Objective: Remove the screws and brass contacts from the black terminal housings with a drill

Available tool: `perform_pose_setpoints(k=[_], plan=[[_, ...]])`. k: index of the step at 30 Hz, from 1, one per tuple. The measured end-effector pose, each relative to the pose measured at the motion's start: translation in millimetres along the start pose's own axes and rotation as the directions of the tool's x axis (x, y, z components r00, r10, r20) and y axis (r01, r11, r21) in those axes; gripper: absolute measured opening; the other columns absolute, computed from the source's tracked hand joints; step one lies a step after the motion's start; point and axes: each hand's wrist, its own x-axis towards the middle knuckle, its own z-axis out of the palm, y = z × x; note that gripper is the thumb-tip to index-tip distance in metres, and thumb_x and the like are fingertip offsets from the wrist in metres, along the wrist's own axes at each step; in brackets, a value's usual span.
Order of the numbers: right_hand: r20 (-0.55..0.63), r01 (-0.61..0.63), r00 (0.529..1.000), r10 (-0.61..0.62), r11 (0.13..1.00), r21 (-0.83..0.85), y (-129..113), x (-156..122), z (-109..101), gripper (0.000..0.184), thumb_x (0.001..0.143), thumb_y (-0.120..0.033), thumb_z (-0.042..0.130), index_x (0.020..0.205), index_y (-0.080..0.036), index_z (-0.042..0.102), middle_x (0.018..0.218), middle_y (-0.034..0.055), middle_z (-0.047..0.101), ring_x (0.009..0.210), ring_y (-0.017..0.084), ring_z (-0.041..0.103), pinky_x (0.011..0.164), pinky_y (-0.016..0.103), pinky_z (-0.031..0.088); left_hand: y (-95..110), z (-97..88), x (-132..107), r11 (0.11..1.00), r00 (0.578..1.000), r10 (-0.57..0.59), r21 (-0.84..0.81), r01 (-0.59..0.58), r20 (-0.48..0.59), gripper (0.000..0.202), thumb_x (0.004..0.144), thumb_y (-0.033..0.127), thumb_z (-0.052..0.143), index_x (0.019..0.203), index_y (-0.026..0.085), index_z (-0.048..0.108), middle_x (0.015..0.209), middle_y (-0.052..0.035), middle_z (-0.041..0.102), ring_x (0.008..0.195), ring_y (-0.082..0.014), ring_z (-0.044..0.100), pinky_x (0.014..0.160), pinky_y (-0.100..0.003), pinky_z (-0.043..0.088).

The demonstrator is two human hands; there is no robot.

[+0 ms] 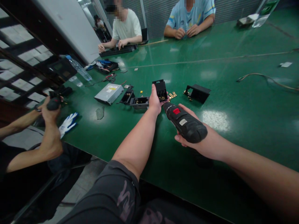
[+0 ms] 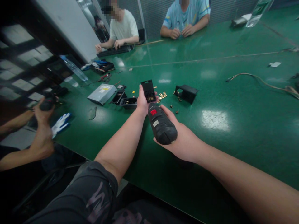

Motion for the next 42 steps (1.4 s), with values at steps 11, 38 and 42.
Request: perform_pose_setpoints(k=[11,38,42], plan=[[-0.002,-0.003,1.0,0.003,1.0,-0.01,-1.8,-0.1,1.4,0.127,0.091,-0.041,0.087,0.193,-0.03,0.012,0.117,0.0096,0.083,0.082,0.029,0.081,0.081,0.049,0.068,-9.2,-5.9,11.7,0.998,0.997,0.061,0.014,-0.062,0.046,0.088,0.104,0.095,0.049,0.135,0.02,0.083,0.111,-0.0142,0.088,0.105,-0.0287,0.088,0.089,-0.037,0.072],[0.015,-0.032,0.999,0.032,0.999,-0.01,-2.2,1.0,0.7,0.131,0.089,-0.042,0.087,0.193,-0.031,0.008,0.119,0.0108,0.082,0.082,0.03,0.081,0.081,0.051,0.068,-5.6,-4.0,8.1,0.997,0.997,0.057,0.042,-0.059,0.051,0.083,0.108,0.091,0.045,0.131,0.021,0.083,0.109,-0.013,0.088,0.102,-0.0274,0.088,0.087,-0.037,0.072],[0.014,-0.038,0.999,0.038,0.999,-0.018,-1.4,0.6,0.6,0.131,0.09,-0.044,0.087,0.193,-0.032,0.008,0.122,0.0113,0.082,0.081,0.03,0.081,0.081,0.051,0.068,-3.8,-1.7,4.1,0.998,0.998,0.056,0.038,-0.057,0.033,0.082,0.106,0.092,0.049,0.13,0.022,0.084,0.108,-0.0136,0.088,0.101,-0.0285,0.088,0.088,-0.038,0.072]])
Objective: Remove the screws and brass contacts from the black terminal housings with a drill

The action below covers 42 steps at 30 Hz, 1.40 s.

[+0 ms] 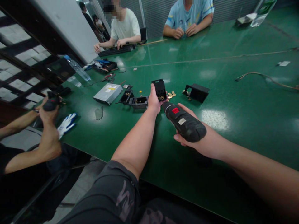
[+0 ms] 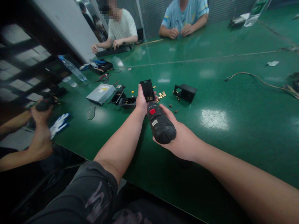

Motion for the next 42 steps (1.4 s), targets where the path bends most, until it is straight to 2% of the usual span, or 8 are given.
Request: perform_pose_setpoints(k=[13,20,27,37,42], plan=[[-0.014,0.007,1.0,-0.006,1.0,0.009,0.6,-1.1,-0.2,0.13,0.09,-0.043,0.089,0.193,-0.033,0.01,0.12,0.0106,0.083,0.082,0.029,0.081,0.08,0.05,0.068,-1.9,-2.7,3.5,1.0,1.0,-0.002,0.014,0.002,0.006,0.085,0.105,0.095,0.047,0.134,0.023,0.083,0.112,-0.0136,0.088,0.103,-0.0273,0.088,0.088,-0.037,0.072],[-0.013,0.02,1.0,-0.02,1.0,0.014,0.5,-1.1,-0.9,0.128,0.092,-0.04,0.089,0.193,-0.033,0.011,0.116,0.0087,0.083,0.083,0.029,0.082,0.079,0.047,0.068,5.4,2.6,-7.4,0.999,0.999,-0.035,0.008,0.035,-0.012,0.08,0.11,0.088,0.043,0.137,0.023,0.082,0.115,-0.0139,0.088,0.111,-0.0284,0.088,0.091,-0.037,0.072],[-0.016,-0.001,1.0,0.001,1.0,0.006,-2.9,-1.2,-0.5,0.13,0.09,-0.041,0.089,0.193,-0.032,0.012,0.119,0.0103,0.083,0.085,0.031,0.083,0.083,0.051,0.069,4.7,2.1,-6.2,1.0,1.0,-0.022,0.014,0.022,-0.014,0.081,0.11,0.088,0.046,0.138,0.022,0.082,0.112,-0.0134,0.088,0.109,-0.0287,0.089,0.092,-0.039,0.073],[-0.011,0.016,1.0,-0.016,1.0,0.008,0.6,-0.9,-1.2,0.129,0.091,-0.041,0.09,0.193,-0.034,0.012,0.117,0.0092,0.084,0.084,0.03,0.083,0.081,0.05,0.069,4.0,1.1,-5.7,1.0,1.0,-0.012,0.005,0.012,-0.011,0.081,0.107,0.09,0.048,0.136,0.023,0.083,0.111,-0.0141,0.089,0.108,-0.0302,0.088,0.092,-0.041,0.073],[-0.01,0.004,1.0,-0.004,1.0,0.006,0.3,-1.3,-1.3,0.13,0.091,-0.042,0.089,0.193,-0.035,0.01,0.121,0.0104,0.082,0.082,0.029,0.082,0.08,0.05,0.069,2.7,0.2,-3.0,1.0,1.0,-0.025,0.005,0.025,-0.005,0.082,0.106,0.092,0.049,0.135,0.024,0.083,0.111,-0.0132,0.088,0.106,-0.0282,0.088,0.09,-0.038,0.072]])
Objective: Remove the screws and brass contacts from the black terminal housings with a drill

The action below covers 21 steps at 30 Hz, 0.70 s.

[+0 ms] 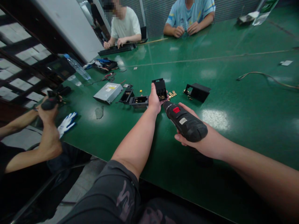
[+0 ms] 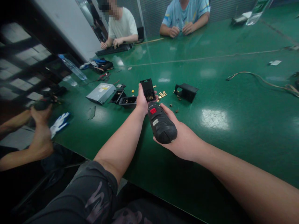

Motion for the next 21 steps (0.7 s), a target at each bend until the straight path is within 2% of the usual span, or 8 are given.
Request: perform_pose_setpoints(k=[8,13,21], plan=[[-0.004,-0.001,1.0,0.001,1.0,-0.006,-2.4,0.3,0.6,0.129,0.09,-0.042,0.09,0.193,-0.034,0.012,0.119,0.0101,0.083,0.082,0.03,0.082,0.08,0.051,0.069,0.4,0.8,-0.2,1.0,1.0,0.001,-0.007,-0.001,0.0,0.083,0.105,0.092,0.05,0.139,0.023,0.082,0.111,-0.0131,0.088,0.107,-0.0294,0.088,0.092,-0.041,0.072],[0.0,0.011,1.0,-0.011,1.0,-0.002,-2.2,0.2,0.5,0.128,0.091,-0.041,0.089,0.193,-0.032,0.012,0.119,0.0101,0.082,0.081,0.03,0.082,0.079,0.05,0.069,-1.2,0.1,1.6,1.0,1.0,0.012,0.001,-0.012,0.002,0.082,0.107,0.091,0.047,0.135,0.022,0.083,0.109,-0.0137,0.088,0.107,-0.0287,0.088,0.09,-0.038,0.072],[-0.014,0.028,1.0,-0.028,1.0,-0.003,-1.2,0.5,0.5,0.127,0.091,-0.039,0.09,0.193,-0.034,0.015,0.114,0.0087,0.084,0.083,0.031,0.083,0.08,0.05,0.07,2.4,1.3,-3.3,1.0,1.0,0.0,0.002,0.0,-0.007,0.084,0.106,0.092,0.049,0.138,0.021,0.082,0.111,-0.0135,0.088,0.105,-0.0275,0.088,0.092,-0.039,0.072]])
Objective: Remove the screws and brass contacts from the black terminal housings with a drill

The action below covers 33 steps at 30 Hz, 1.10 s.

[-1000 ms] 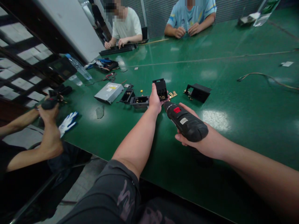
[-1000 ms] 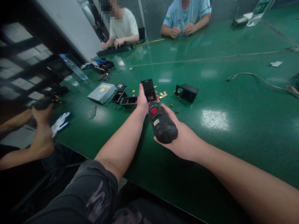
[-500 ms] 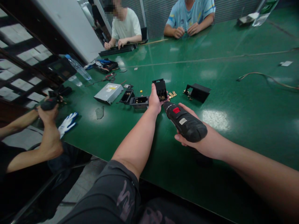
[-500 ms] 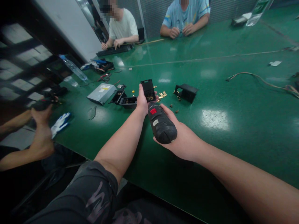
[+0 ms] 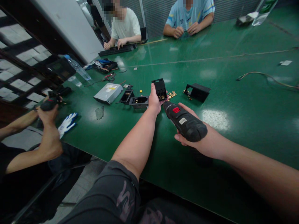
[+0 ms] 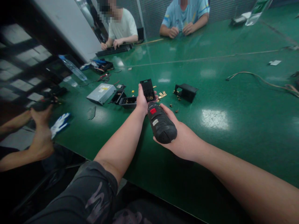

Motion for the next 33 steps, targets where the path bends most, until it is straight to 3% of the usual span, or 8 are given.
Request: perform_pose_setpoints(k=[14,23,33], plan=[[0.021,-0.003,1.0,0.003,1.0,-0.002,1.3,0.1,-0.8,0.127,0.093,-0.04,0.089,0.193,-0.032,0.01,0.111,0.0071,0.083,0.081,0.03,0.083,0.078,0.048,0.068,-0.3,1.5,-1.0,1.0,1.0,0.002,-0.001,-0.002,-0.001,0.079,0.11,0.088,0.046,0.139,0.024,0.082,0.115,-0.0141,0.088,0.112,-0.0301,0.088,0.093,-0.041,0.072],[0.026,-0.024,0.999,0.024,1.0,-0.013,1.4,0.1,0.4,0.129,0.092,-0.042,0.087,0.193,-0.033,0.008,0.114,0.0077,0.082,0.081,0.03,0.082,0.078,0.048,0.068,-8.8,-4.3,10.4,0.999,0.999,0.039,0.006,-0.04,0.033,0.084,0.108,0.091,0.044,0.135,0.021,0.083,0.112,-0.0128,0.088,0.107,-0.0274,0.087,0.09,-0.037,0.071],[0.016,-0.023,1.0,0.024,1.0,-0.005,0.4,0.7,0.3,0.129,0.09,-0.043,0.087,0.193,-0.033,0.01,0.119,0.0104,0.082,0.079,0.029,0.08,0.078,0.049,0.067,-2.2,0.1,1.3,1.0,1.0,0.001,-0.001,-0.001,0.005,0.081,0.109,0.089,0.046,0.136,0.022,0.082,0.114,-0.0133,0.088,0.108,-0.0278,0.088,0.089,-0.036,0.071]])
